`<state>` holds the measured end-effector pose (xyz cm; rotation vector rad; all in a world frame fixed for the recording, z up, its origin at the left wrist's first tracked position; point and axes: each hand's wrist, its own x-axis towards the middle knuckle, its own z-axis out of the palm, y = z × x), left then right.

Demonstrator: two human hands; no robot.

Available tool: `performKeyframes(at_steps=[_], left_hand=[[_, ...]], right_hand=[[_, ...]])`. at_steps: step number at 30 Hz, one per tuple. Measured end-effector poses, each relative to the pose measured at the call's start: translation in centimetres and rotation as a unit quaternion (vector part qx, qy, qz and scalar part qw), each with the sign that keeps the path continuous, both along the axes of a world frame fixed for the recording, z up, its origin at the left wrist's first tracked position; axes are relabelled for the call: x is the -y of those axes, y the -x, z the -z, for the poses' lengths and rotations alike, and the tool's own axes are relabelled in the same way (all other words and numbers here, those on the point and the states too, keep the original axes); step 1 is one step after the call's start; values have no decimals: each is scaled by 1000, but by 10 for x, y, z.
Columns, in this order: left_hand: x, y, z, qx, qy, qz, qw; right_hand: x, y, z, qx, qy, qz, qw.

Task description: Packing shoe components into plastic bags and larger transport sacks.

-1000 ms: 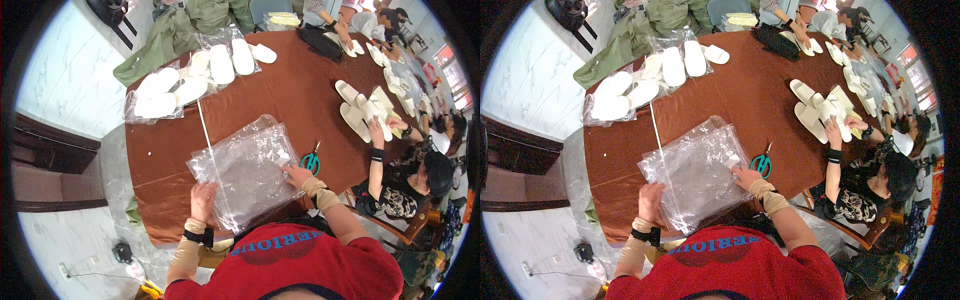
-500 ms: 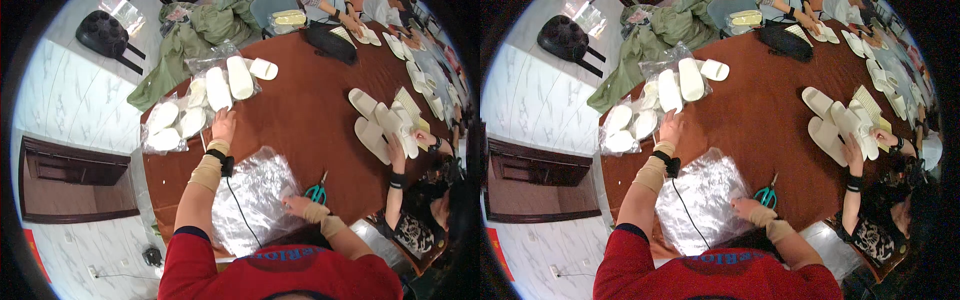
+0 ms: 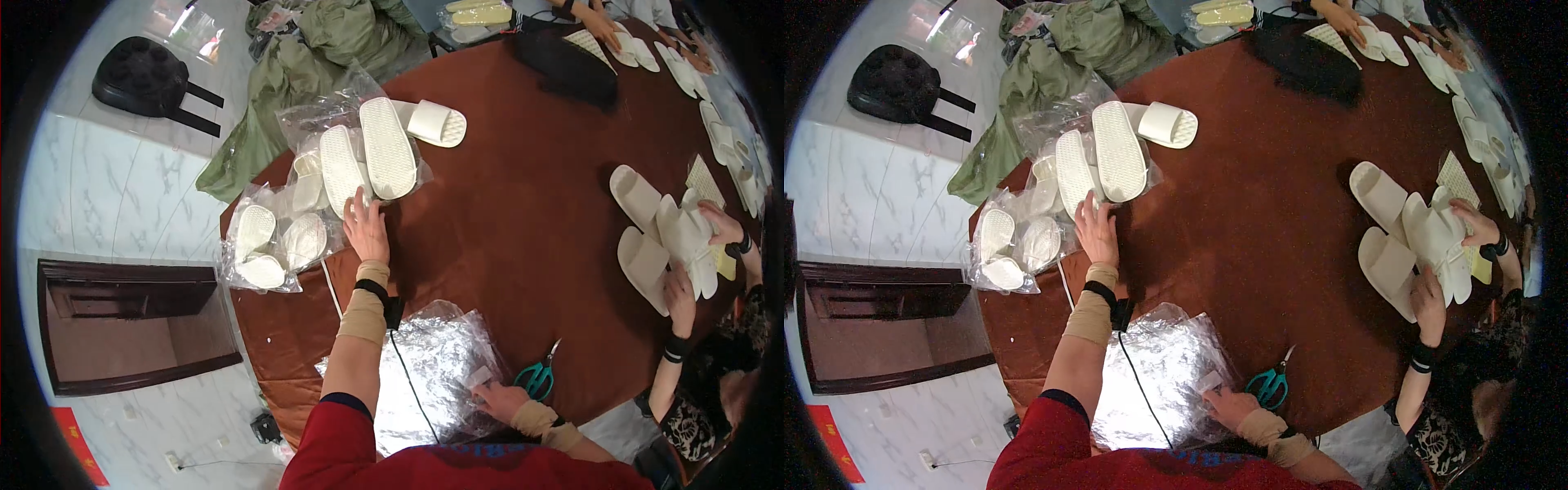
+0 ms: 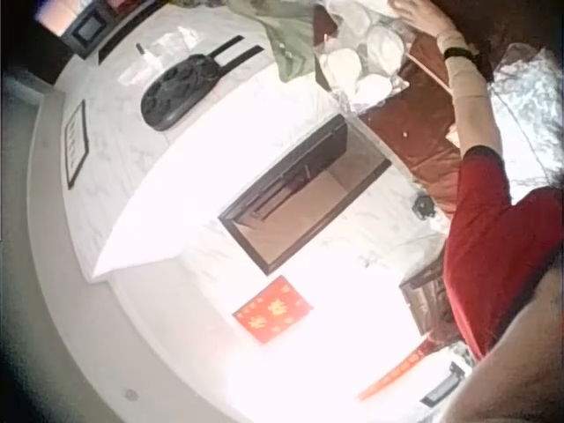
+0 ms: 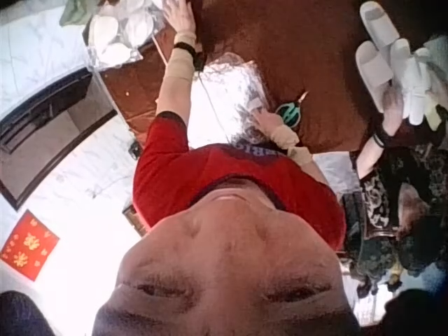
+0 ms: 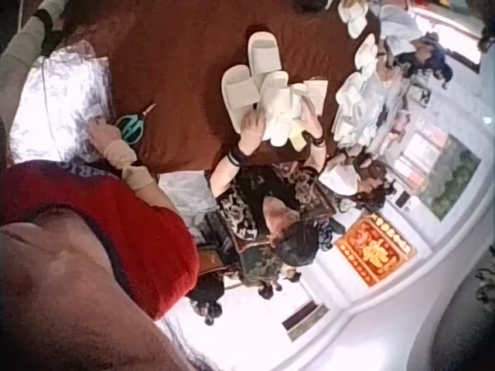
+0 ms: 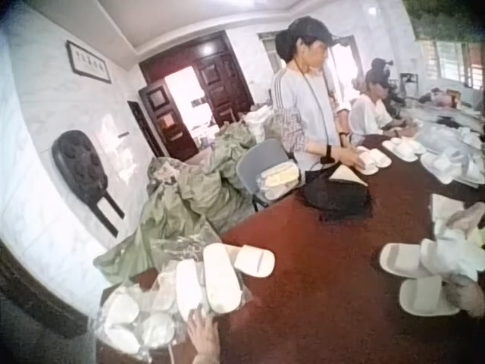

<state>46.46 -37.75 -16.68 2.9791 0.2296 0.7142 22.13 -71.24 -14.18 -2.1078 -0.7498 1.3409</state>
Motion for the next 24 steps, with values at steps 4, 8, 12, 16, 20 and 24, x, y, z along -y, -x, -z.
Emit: performKeyframes(at_steps=[4,8,12,16,20,24], left_hand=[[-8,8,-10,3,-13,3,1000],[1,32,-53,85,117,-4,989],[8,49,-134,204,351,4,914],[-19,90,-174,202,564,-12,800],[-54,153,-155,166,754,-75,631],[-46,210,-99,-67,840,-101,529]], right_hand=[[-4,4,5,51,-27,25,998],[-3,1,9,50,-34,32,998],[1,2,15,50,-73,39,995],[1,1,13,59,-65,36,995],[-3,-9,-1,21,-55,47,997],[-2,-7,0,22,-10,60,998]])
